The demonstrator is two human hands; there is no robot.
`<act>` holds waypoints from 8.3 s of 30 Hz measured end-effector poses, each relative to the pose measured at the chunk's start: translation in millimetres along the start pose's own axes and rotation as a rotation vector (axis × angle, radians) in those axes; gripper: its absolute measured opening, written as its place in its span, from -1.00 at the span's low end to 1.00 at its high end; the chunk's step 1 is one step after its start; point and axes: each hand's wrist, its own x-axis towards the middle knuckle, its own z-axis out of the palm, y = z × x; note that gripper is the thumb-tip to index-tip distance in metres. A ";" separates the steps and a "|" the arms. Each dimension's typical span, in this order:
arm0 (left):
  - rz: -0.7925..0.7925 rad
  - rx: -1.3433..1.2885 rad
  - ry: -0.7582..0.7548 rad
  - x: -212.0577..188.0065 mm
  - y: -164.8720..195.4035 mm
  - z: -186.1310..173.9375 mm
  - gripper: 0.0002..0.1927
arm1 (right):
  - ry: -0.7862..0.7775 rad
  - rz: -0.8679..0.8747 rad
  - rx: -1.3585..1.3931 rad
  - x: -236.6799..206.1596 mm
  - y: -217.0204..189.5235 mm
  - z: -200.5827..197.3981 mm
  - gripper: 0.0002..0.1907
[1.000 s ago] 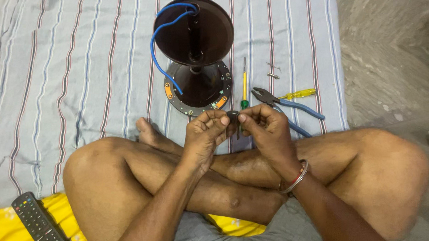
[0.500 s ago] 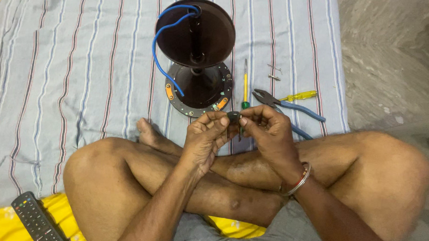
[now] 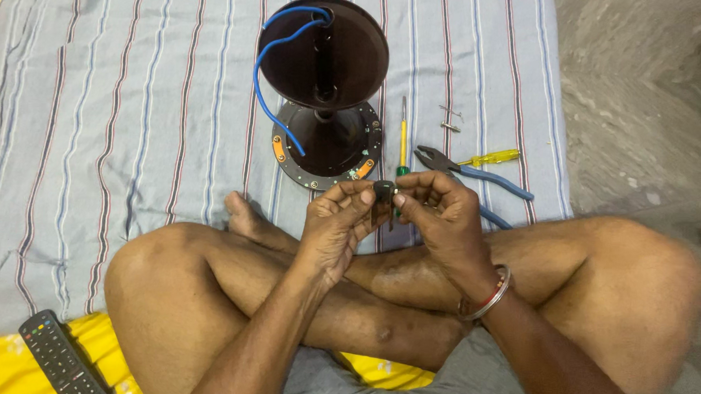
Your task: The person sits on a bed repairing a lamp. They unscrew and remove the top fitting by hand, use pliers to grip and adjust the lamp's wiring and switch components, handle small screws and a switch part, and use a screwdriver on the lamp base near the end.
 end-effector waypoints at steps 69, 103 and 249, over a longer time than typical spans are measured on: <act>0.051 0.367 -0.036 9.0 -17.2 -6.4 -0.77 | -0.044 0.048 -0.010 2.9 5.1 -4.5 -0.84; 0.049 0.342 0.031 11.0 -19.4 -7.7 -0.68 | -0.035 0.066 -0.020 4.0 4.0 -5.6 -0.85; -0.045 0.289 0.012 7.6 -6.1 6.5 -0.60 | -0.002 0.189 0.172 9.5 2.5 -10.0 -0.86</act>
